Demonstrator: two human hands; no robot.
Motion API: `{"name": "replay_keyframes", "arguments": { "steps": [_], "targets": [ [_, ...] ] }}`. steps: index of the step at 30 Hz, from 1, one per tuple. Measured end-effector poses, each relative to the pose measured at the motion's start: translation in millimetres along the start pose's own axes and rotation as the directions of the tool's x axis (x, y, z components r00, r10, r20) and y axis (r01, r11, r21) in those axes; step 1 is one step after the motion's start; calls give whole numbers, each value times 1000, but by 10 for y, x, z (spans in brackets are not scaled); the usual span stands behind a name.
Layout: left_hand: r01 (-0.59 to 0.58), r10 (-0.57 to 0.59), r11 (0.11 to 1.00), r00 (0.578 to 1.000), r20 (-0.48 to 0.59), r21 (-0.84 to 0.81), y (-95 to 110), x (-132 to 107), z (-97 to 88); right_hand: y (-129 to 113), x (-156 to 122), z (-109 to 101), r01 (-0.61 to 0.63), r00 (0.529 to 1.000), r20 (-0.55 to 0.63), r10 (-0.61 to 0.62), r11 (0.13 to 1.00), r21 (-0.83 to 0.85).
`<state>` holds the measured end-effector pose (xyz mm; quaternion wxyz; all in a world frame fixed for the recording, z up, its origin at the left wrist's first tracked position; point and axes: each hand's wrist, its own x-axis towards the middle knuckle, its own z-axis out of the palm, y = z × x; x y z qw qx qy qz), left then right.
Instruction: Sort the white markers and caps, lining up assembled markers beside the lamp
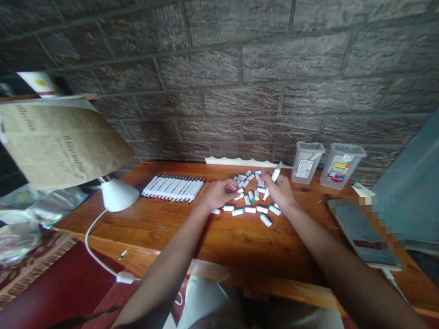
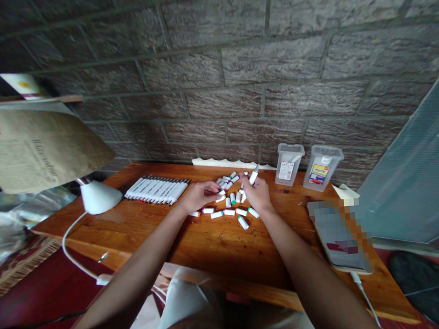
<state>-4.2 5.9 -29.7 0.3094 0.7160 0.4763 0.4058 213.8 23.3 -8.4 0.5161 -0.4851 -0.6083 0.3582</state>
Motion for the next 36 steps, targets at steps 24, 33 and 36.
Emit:
{"name": "replay_keyframes", "arguments": {
  "steps": [24, 33, 36],
  "targets": [
    [-56, 9, 945, 989, 148, 321, 110, -32, 3, -89, -91, 29, 111, 993, 44, -107, 988, -108],
    [-70, 16, 949, 984, 177, 308, 189, -38, 16, -84, -128, 50, 224, 973, 93, -211, 960, -166],
    [-48, 3, 960, 987, 162, 276, 221, -47, 21, -102, -145, 51, 234, 970, 110, -218, 958, -167]
  ]
}}
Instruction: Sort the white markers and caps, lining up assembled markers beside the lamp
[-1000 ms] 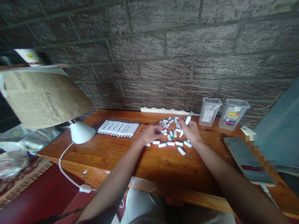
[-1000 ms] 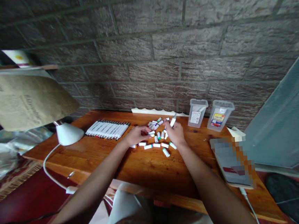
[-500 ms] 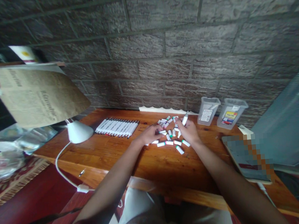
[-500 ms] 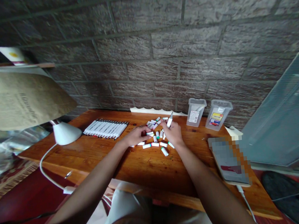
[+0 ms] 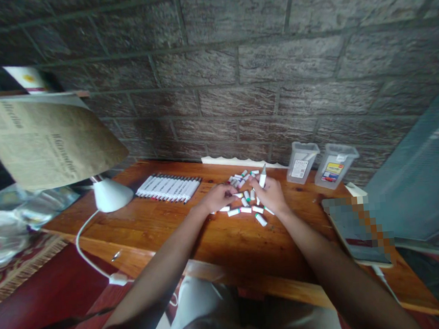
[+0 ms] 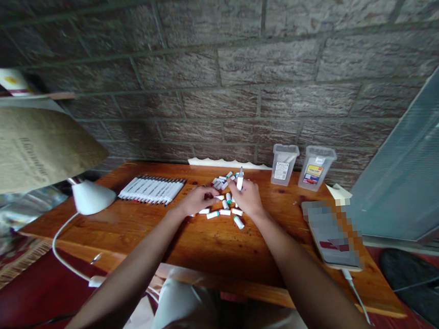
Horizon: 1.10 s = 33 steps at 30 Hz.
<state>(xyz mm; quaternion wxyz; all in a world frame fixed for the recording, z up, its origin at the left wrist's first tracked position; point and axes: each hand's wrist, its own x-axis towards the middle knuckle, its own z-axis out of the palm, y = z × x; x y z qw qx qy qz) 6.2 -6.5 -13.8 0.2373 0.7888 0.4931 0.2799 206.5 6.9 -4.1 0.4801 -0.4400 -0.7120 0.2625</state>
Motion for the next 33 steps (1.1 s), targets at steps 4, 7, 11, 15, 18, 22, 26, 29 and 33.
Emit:
{"name": "replay_keyframes", "arguments": {
  "steps": [4, 7, 11, 15, 18, 22, 26, 29, 33],
  "targets": [
    [-5, 5, 1000, 1000, -5, -21, -16, 4, 3, -17, -15, 5, 2, 1000, 13, -2, 1000, -8],
    [-20, 20, 999, 1000, 5, -30, -42, 9, 10, -32, -19, 10, 3, 1000, 22, -3, 1000, -16],
    [-70, 69, 996, 997, 24, 47, -27, 2, 6, -34, -16, 17, -2, 999, 44, 2, 1000, -10],
    [-100, 103, 987, 995, -16, 123, 5, -2, -3, -9, -15, 25, 24, 998, 54, -23, 1000, -9],
    [-108, 114, 986, 992, -44, 126, 13, 5, 0, -7, -19, 24, 20, 997, 78, -20, 1000, 5],
    [-99, 106, 988, 993, -54, 121, 0, 13, 14, -49, -30, 11, 33, 990, 134, -34, 999, 16],
    [-111, 117, 988, 992, -47, 111, -36, 19, 29, -77, -37, 9, 71, 982, 174, -74, 997, 23],
    [-134, 140, 985, 989, -52, 111, -53, 21, 36, -59, -32, 18, 105, 976, 187, -109, 994, 28],
    [-138, 144, 986, 988, -55, 97, -34, 17, 36, -5, -23, 35, 137, 970, 199, -137, 990, 13]
  ]
}}
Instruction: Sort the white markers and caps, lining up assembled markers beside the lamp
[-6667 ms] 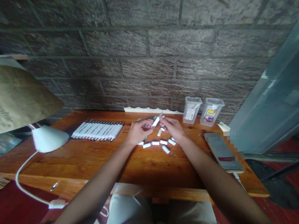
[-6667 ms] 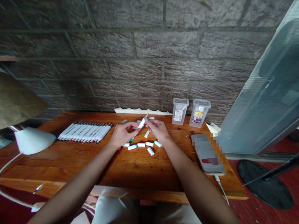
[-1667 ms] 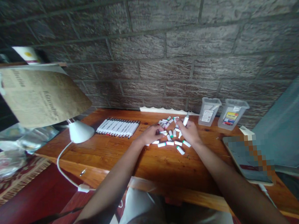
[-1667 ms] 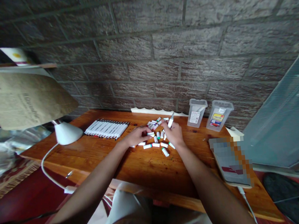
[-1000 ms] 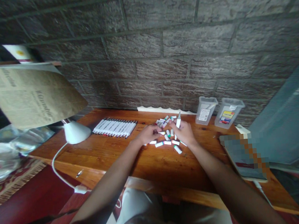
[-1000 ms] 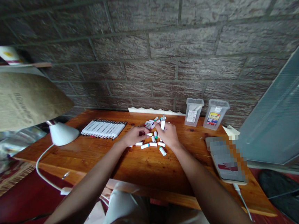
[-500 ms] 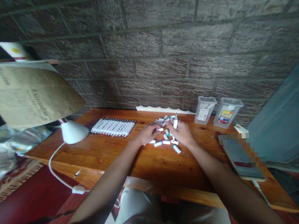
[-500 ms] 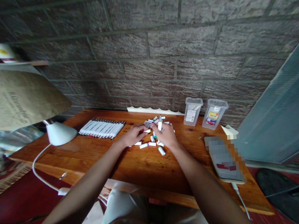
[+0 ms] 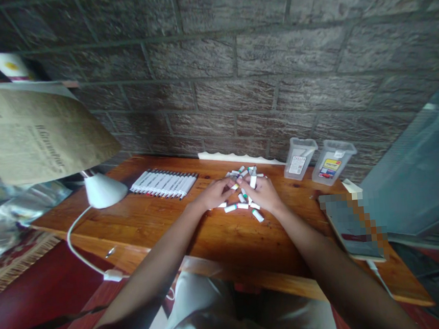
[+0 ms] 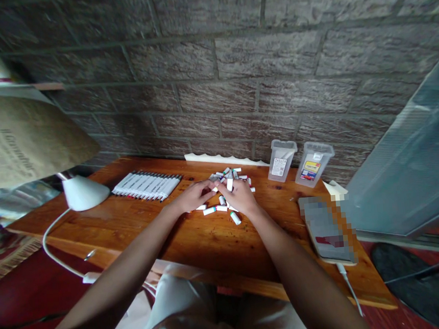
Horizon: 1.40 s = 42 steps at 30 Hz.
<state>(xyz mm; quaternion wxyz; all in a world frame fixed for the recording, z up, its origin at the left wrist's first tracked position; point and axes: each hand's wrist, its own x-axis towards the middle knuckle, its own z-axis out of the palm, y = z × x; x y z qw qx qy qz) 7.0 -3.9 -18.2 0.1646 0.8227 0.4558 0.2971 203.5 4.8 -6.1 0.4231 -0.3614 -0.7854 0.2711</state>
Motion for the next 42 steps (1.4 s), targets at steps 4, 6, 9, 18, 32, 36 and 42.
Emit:
{"name": "replay_keyframes", "arguments": {
  "steps": [4, 6, 9, 18, 32, 36, 42],
  "targets": [
    [-2, 2, 1000, 1000, 16, 8, 32, 0, -8, 35, -8, 29, -1, 999, 39, 2, 1000, -23],
    [2, -3, 999, 1000, 26, 40, 44, 1, -12, 33, -17, 45, -5, 997, 73, 8, 999, -36],
    [5, -8, 998, 999, 36, 69, 58, 1, -19, 11, -30, 63, -7, 995, 103, 11, 999, -38],
    [-6, 2, 998, 998, 60, 62, 50, 8, -19, 20, -30, 71, -16, 994, 105, 20, 999, -36],
    [6, -12, 997, 997, 79, 77, 74, -4, -30, 29, -51, 92, 22, 990, 139, -5, 992, -127],
    [-1, -4, 998, 997, 78, 65, 84, -1, -29, 11, -52, 86, -1, 991, 135, 18, 992, -129],
    [-21, 17, 999, 997, 82, 50, 52, -1, -14, -16, -53, 67, -10, 990, 142, 25, 994, -106]
  ]
}}
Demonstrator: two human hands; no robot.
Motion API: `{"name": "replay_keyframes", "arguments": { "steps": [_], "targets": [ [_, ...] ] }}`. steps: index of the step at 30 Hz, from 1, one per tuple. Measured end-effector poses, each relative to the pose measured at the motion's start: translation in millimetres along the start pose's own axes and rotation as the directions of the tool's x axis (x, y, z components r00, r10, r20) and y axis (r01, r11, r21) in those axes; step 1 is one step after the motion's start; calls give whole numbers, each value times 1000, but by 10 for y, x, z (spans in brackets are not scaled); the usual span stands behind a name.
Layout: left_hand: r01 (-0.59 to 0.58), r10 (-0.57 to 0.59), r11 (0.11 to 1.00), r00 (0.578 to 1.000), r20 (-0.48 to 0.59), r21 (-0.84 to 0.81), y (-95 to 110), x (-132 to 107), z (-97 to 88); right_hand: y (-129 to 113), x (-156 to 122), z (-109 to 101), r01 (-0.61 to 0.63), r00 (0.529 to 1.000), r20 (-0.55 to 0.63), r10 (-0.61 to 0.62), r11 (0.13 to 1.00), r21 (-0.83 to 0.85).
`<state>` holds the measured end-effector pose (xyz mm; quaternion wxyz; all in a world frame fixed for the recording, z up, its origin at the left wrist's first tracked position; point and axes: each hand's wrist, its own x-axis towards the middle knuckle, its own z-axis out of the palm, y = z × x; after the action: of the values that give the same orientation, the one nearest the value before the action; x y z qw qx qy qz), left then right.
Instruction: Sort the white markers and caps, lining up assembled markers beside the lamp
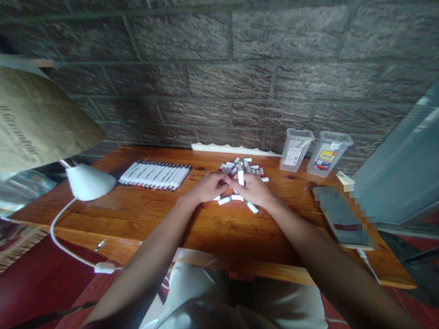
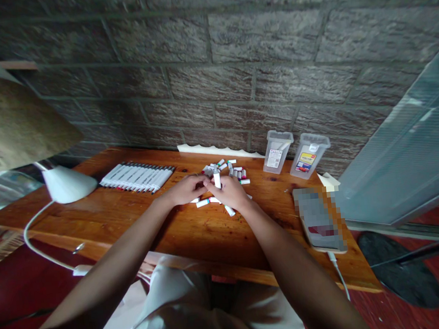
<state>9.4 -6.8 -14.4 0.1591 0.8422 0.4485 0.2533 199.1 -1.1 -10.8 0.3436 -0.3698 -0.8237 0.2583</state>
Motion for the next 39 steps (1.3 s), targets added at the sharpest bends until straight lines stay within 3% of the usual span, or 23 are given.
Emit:
{"name": "replay_keyframes", "arguments": {
  "steps": [8, 27, 34, 39],
  "targets": [
    [8, -8, 1000, 1000, -5, 10, 12, -5, 1, 20, 3, 19, -12, 1000, -9, 12, 1000, -9],
    [5, -6, 1000, 1000, 31, 15, 71, -33, -19, 49, -4, 24, 56, 990, 134, -45, 995, -79],
    [-4, 3, 1000, 1000, 29, 19, 91, -60, 0, 69, 11, 39, 21, 989, 145, -8, 996, -91],
    [6, -6, 1000, 1000, 5, -7, 66, -67, 16, 50, -2, 35, 71, 986, 154, -58, 994, -84]
  ]
}}
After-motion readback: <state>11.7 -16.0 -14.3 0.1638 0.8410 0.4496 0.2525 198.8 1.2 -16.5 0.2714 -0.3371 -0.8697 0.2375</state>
